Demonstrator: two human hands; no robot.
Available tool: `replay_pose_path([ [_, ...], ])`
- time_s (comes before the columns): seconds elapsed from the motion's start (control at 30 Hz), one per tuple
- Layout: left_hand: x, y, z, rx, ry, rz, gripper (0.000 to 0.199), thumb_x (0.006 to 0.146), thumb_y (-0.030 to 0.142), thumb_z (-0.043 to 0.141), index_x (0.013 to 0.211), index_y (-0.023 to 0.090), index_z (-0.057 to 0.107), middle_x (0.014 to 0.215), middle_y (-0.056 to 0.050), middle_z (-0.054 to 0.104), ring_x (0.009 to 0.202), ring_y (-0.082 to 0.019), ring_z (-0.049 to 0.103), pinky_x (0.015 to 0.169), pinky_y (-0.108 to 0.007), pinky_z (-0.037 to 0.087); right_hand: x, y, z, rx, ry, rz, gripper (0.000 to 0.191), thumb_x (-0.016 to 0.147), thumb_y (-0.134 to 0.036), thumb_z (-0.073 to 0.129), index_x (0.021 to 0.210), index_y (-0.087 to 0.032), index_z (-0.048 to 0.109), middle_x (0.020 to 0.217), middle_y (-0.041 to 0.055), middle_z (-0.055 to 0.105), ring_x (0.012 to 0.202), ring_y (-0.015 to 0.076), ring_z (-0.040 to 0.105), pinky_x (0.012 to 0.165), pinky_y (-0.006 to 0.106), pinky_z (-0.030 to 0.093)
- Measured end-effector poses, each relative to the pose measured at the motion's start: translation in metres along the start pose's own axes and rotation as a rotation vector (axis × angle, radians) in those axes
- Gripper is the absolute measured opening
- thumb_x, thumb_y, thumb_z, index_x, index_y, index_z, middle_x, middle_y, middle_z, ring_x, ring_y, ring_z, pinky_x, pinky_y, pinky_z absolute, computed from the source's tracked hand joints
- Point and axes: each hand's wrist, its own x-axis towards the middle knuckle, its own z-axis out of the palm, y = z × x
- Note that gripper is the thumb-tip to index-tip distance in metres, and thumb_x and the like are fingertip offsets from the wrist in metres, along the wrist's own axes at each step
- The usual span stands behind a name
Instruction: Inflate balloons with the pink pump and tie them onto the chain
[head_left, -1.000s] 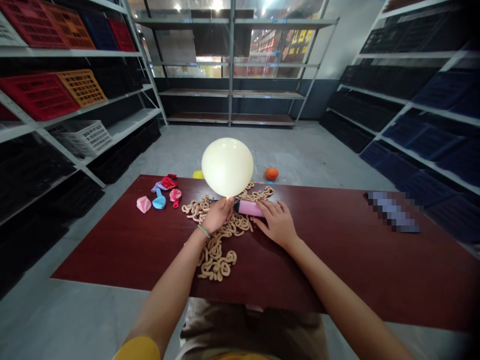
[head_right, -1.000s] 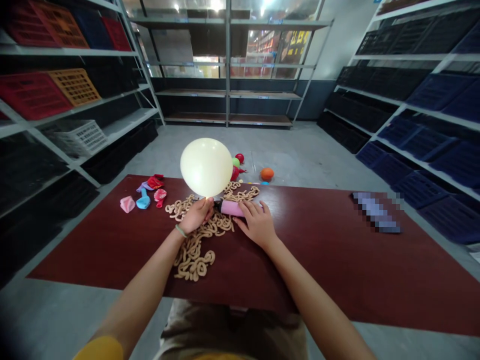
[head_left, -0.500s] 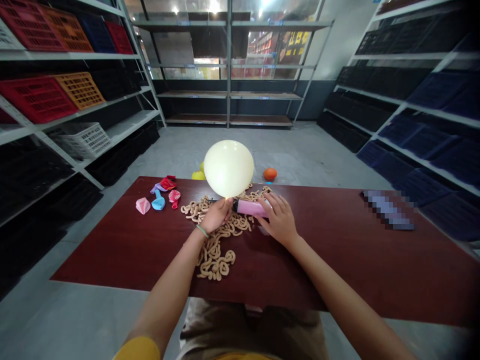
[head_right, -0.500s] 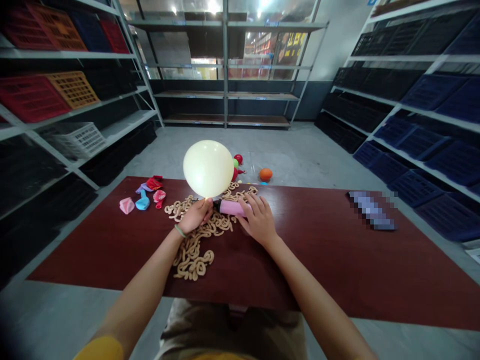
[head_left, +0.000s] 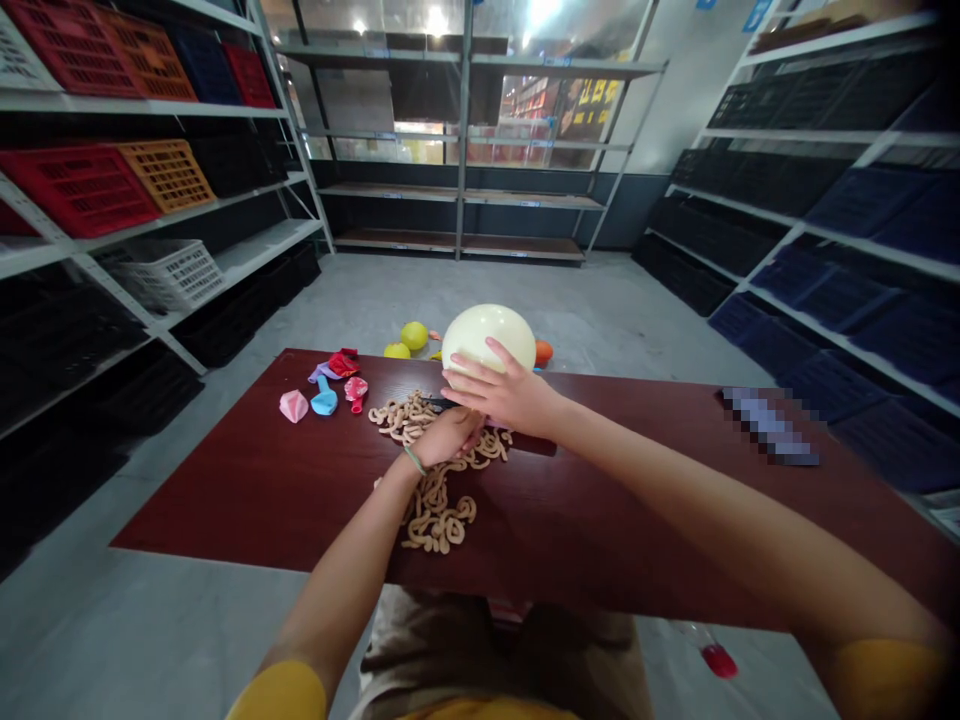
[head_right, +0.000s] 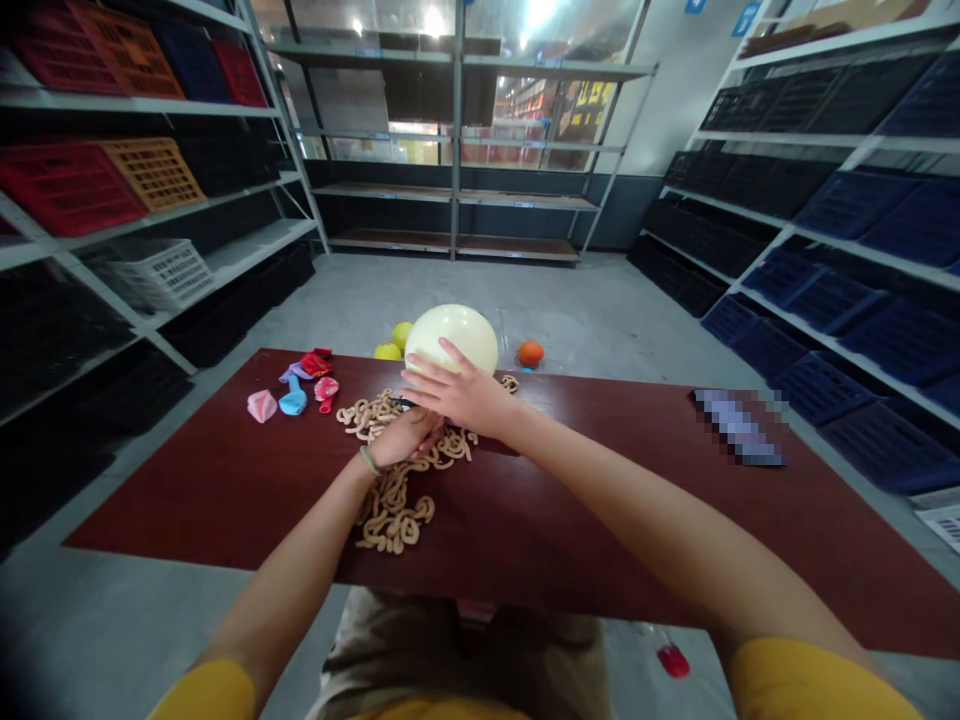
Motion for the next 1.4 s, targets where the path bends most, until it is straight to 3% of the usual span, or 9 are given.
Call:
replay_pose_path([
  [0.13, 0.001, 0.003, 0.002, -0.101, 0.012, 0.017, 0.049, 0.088, 0.064, 0.043, 0.066, 0.021, 0.041, 0.046, 0.006, 0.040, 0.033, -0.007, 0.033, 0.035, -0.022, 0.020, -0.001, 0.009, 0.002, -0.076, 0.014, 0.067, 0.042, 0.091, -0.015, 0.051, 0.130, -0.030, 0.054, 0.144, 0.0004, 0.050, 0.143, 0.0285, 0.029, 0.115, 0.068, 0.018],
  [0.37, 0.007, 0.006, 0.018, -0.549, 0.204, 0.120, 0.049, 0.088, 0.065, 0.044, 0.068, 0.022, 0.033, 0.046, 0.008, 0.031, 0.034, -0.006, 0.026, 0.035, -0.020, 0.018, -0.006, 0.020, -0.007, -0.226, 0.067, 0.127, 0.047, 0.092, -0.016, 0.052, 0.136, -0.029, 0.049, 0.148, 0.0016, 0.047, 0.143, 0.0294, 0.026, 0.115, 0.067, 0.018],
  [0.6, 0.002, 0.022, 0.012, -0.922, 0.088, 0.065, 0.035, 0.086, 0.041, 0.060, 0.073, 0.020, 0.036, 0.057, 0.010, 0.019, 0.042, -0.004, 0.013, 0.037, -0.015, 0.012, -0.007, 0.019, -0.011, -0.229, 0.077, 0.140, 0.055, 0.090, -0.013, 0.055, 0.142, -0.028, 0.044, 0.152, 0.0038, 0.041, 0.144, 0.0309, 0.026, 0.115, 0.067, 0.018],
  [0.83, -0.003, 0.023, 0.005, -0.825, 0.044, 0.043, 0.028, 0.082, 0.038, 0.067, 0.084, 0.016, 0.050, 0.063, 0.008, 0.021, 0.047, -0.004, 0.017, 0.039, -0.012, 0.013, -0.008, 0.019, -0.023, -0.058, 0.028, 0.183, 0.067, 0.089, -0.008, 0.054, 0.145, -0.038, 0.034, 0.149, -0.0007, 0.044, 0.142, 0.0305, 0.030, 0.112, 0.069, 0.024],
  [1.07, 0.003, 0.013, 0.004, -0.642, 0.245, 0.118, 0.028, 0.082, 0.040, 0.065, 0.081, 0.017, 0.050, 0.063, 0.007, 0.032, 0.048, -0.003, 0.023, 0.041, -0.015, 0.016, -0.010, 0.001, -0.020, 0.088, 0.041, 0.231, 0.069, 0.091, -0.014, 0.054, 0.149, -0.039, 0.026, 0.148, 0.0005, 0.044, 0.138, 0.0293, 0.035, 0.113, 0.062, 0.024],
  [1.13, 0.006, 0.009, -0.001, -0.591, 0.337, 0.148, 0.028, 0.082, 0.041, 0.064, 0.080, 0.017, 0.050, 0.062, 0.007, 0.032, 0.047, -0.004, 0.023, 0.041, -0.016, 0.017, -0.018, -0.006, -0.015, 0.072, 0.057, 0.292, 0.063, 0.093, -0.017, 0.052, 0.148, -0.038, 0.029, 0.145, 0.0015, 0.047, 0.136, 0.0287, 0.036, 0.112, 0.059, 0.022],
  [1.23, 0.010, 0.004, -0.009, -0.523, 0.448, 0.177, 0.027, 0.083, 0.042, 0.062, 0.080, 0.017, 0.051, 0.059, 0.008, 0.032, 0.045, -0.004, 0.024, 0.041, -0.017, 0.018, -0.036, -0.023, 0.002, 0.054, 0.025, 0.369, 0.038, 0.097, -0.021, 0.045, 0.133, -0.032, 0.049, 0.127, 0.0043, 0.061, 0.122, 0.0257, 0.047, 0.105, 0.050, 0.027],
  [1.3, 0.011, 0.002, -0.012, -0.494, 0.497, 0.185, 0.026, 0.083, 0.042, 0.061, 0.080, 0.018, 0.052, 0.059, 0.008, 0.032, 0.045, -0.004, 0.025, 0.041, -0.017, 0.019, -0.049, -0.039, 0.018, 0.086, -0.073, 0.313, 0.030, 0.098, -0.019, 0.041, 0.119, -0.027, 0.060, 0.104, 0.0042, 0.069, 0.103, 0.0225, 0.054, 0.097, 0.045, 0.031],
  [1.4, 0.012, 0.001, -0.014, -0.478, 0.522, 0.185, 0.028, 0.083, 0.044, 0.061, 0.080, 0.018, 0.052, 0.058, 0.008, 0.033, 0.044, -0.003, 0.024, 0.040, -0.017, 0.020, -0.063, -0.062, 0.043, 0.096, -0.145, 0.295, 0.030, 0.097, -0.017, 0.043, 0.120, -0.022, 0.061, 0.097, 0.0058, 0.069, 0.093, 0.0220, 0.053, 0.085, 0.040, 0.033],
])
